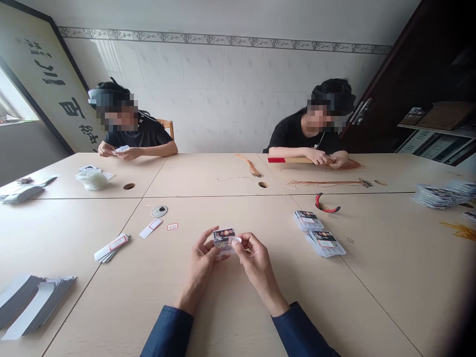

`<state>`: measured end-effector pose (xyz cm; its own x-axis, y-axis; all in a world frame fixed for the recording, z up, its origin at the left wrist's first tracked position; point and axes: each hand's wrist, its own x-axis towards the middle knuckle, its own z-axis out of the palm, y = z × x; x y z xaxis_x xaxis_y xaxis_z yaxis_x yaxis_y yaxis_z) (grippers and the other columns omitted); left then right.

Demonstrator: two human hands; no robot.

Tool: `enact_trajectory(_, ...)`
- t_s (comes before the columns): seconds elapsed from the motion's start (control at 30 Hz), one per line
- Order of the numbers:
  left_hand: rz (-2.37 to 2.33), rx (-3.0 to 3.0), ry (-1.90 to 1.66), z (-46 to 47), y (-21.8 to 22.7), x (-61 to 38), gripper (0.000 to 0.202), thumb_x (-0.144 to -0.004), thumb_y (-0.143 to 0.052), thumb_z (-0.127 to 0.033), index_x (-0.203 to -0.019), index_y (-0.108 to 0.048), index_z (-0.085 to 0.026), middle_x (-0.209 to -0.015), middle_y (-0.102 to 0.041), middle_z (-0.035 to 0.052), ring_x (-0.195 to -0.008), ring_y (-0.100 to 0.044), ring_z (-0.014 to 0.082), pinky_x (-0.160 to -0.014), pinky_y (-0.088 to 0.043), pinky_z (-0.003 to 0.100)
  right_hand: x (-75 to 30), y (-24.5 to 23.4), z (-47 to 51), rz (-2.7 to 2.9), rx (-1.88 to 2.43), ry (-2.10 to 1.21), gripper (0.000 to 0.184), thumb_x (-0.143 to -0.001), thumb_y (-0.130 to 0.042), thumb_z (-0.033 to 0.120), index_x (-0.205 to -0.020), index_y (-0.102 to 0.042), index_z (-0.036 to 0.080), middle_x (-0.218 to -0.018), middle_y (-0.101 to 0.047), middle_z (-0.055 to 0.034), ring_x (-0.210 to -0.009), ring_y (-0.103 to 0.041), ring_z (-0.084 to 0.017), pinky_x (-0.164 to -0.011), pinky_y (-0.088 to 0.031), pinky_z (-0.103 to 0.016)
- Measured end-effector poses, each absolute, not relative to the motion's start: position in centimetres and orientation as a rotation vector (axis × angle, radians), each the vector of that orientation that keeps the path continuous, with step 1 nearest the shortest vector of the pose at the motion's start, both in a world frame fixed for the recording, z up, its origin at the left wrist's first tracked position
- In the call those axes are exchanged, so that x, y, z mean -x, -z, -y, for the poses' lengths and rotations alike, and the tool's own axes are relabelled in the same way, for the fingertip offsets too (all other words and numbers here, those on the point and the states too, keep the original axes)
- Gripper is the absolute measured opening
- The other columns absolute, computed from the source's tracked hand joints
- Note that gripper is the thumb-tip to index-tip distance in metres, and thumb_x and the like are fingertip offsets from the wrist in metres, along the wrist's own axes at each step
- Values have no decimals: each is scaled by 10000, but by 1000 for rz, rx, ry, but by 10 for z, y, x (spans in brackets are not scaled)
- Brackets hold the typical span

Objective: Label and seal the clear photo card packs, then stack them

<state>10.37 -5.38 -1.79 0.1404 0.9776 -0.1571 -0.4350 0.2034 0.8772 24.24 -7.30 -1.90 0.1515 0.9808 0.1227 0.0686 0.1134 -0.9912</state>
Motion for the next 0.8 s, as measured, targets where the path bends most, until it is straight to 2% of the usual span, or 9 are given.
enact_trajectory(0.23,-900,-796,-1184,53,19,-103,672,-647,-816,-270,-1263,-565,-172,-994,-734,109,-858,-704,235,-715,-587,329,-243,23,70,1099,1229,-932,365,-831,-651,555,-883,-585,200,-777,-579,-13,-579,-447,-116,-523,-360,-242)
enact_trajectory(0.43,-956,-846,-1186,54,18,-103,639,-668,-826,-419,-1192,-580,-148,-933,-736,117,-821,-707,254,-620,-592,318,-245,24,69,1037,1208,-918,407,-822,-656,579,-913,-539,200,-788,-550,-10,-570,-446,-107,-525,-378,-247)
enact_trajectory(0.67,-951,-840,-1180,54,16,-103,664,-627,-856,-382,-1184,-570,-160,-976,-739,112,-829,-708,248,-641,-598,324,-243,23,69,1048,1199,-915,388,-823,-658,556,-914,-527,202,-780,-524,1,-582,-454,-109,-526,-387,-242)
enact_trajectory(0.8,-968,-850,-1162,51,18,-104,650,-631,-854,-390,-1160,-562,-150,-950,-736,112,-767,-692,223,-590,-589,305,-244,24,69,1056,1192,-907,383,-830,-655,542,-918,-526,193,-798,-541,-10,-587,-464,-107,-508,-388,-231)
